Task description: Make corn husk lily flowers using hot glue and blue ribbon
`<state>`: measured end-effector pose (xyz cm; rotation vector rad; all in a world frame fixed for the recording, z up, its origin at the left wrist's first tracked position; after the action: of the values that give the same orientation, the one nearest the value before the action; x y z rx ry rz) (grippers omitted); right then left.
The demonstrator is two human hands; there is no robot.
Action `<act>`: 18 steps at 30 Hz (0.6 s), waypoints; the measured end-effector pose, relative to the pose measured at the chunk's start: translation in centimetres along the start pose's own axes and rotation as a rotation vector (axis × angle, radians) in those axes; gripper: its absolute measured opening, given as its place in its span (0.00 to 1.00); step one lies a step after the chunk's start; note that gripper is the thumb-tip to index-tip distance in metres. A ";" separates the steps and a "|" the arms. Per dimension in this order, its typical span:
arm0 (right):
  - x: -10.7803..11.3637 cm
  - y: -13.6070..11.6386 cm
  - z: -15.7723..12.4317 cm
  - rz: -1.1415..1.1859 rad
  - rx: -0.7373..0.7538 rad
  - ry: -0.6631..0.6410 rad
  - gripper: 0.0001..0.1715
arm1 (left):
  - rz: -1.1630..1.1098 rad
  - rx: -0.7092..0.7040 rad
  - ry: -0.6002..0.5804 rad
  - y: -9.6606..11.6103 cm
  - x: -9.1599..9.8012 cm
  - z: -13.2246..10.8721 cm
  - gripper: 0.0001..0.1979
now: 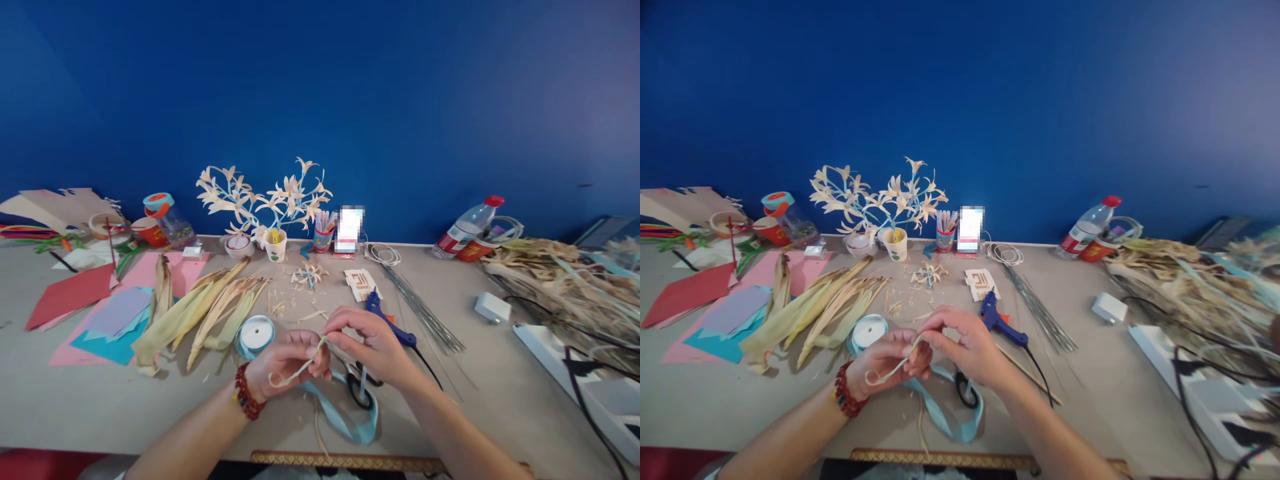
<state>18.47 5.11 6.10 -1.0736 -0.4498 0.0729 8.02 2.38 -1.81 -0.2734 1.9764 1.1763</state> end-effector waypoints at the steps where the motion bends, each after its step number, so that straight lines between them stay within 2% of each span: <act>1: 0.0 0.1 0.0 -0.003 -0.014 0.003 0.13 | 0.013 -0.004 0.008 0.0 0.1 0.0 0.12; 11: 0.2 1.4 -0.5 -0.027 -0.075 0.034 0.15 | 0.099 -0.115 0.188 0.1 1.8 0.2 0.09; 18: 0.5 2.3 -1.1 -0.040 -0.132 0.040 0.15 | 0.280 -0.180 0.306 0.7 1.4 -0.6 0.09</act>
<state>19.74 5.47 3.82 -1.1935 -0.4446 -0.0139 6.45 2.57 -2.22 -0.2893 2.2277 1.5736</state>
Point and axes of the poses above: each hand's wrist, its own z-axis towards the middle knuckle, its own x-axis out of the back of the hand, y = z × x, the point moved 7 cm from there along z, towards the middle knuckle, and after that the axes turned 11 degrees about y, right-handed, at the moved point
